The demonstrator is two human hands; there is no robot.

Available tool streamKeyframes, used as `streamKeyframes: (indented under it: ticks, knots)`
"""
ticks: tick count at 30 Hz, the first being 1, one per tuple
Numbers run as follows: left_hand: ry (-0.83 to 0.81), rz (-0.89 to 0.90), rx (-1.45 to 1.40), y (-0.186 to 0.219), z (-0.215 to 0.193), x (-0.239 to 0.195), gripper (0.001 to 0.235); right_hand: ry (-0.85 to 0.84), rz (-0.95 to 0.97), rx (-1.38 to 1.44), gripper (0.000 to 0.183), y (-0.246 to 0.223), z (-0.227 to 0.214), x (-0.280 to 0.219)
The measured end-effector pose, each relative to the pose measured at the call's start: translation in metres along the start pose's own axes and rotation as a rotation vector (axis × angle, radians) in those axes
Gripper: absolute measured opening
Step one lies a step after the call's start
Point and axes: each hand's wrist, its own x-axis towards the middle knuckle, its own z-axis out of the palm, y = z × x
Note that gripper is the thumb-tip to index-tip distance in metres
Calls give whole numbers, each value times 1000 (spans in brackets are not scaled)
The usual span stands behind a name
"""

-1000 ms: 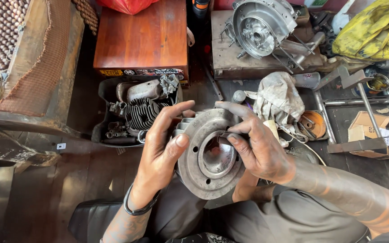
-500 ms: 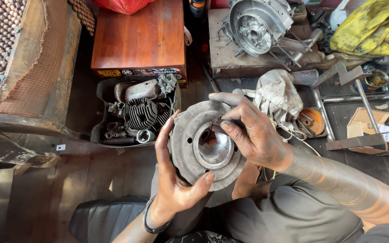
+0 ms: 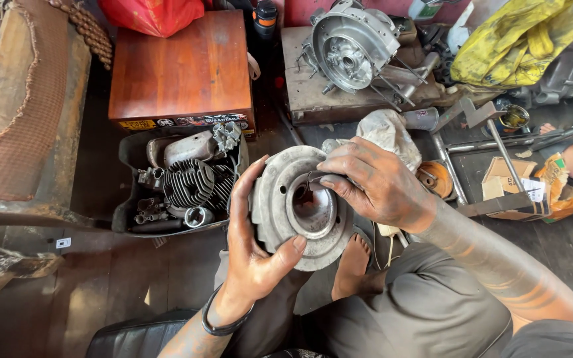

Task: Cleaning and polishing the inner surface of a motorcycle engine component using abrasive paper

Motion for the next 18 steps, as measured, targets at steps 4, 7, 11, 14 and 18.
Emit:
streamKeyframes:
  ticks: [4,7,11,14,18]
  knots:
    - [3,-15,-46,-7,-1,-5,88,14,-40,14,31,3,0,3]
    - [21,-22,-29,-14,-3,-7,91,6,-69,35,25,0,0,8]
    - [27,-14,-58,-16,-5,-6,90,-15,-86,23,20,-2,-2,12]
    - [23,-32,-100,-14,-8,-6,90,-39,-79,-20,20,-5,-2,12]
    - [26,-55,-149,-11,-10,-5,91,-55,-116,-144,27,-7,-2,11]
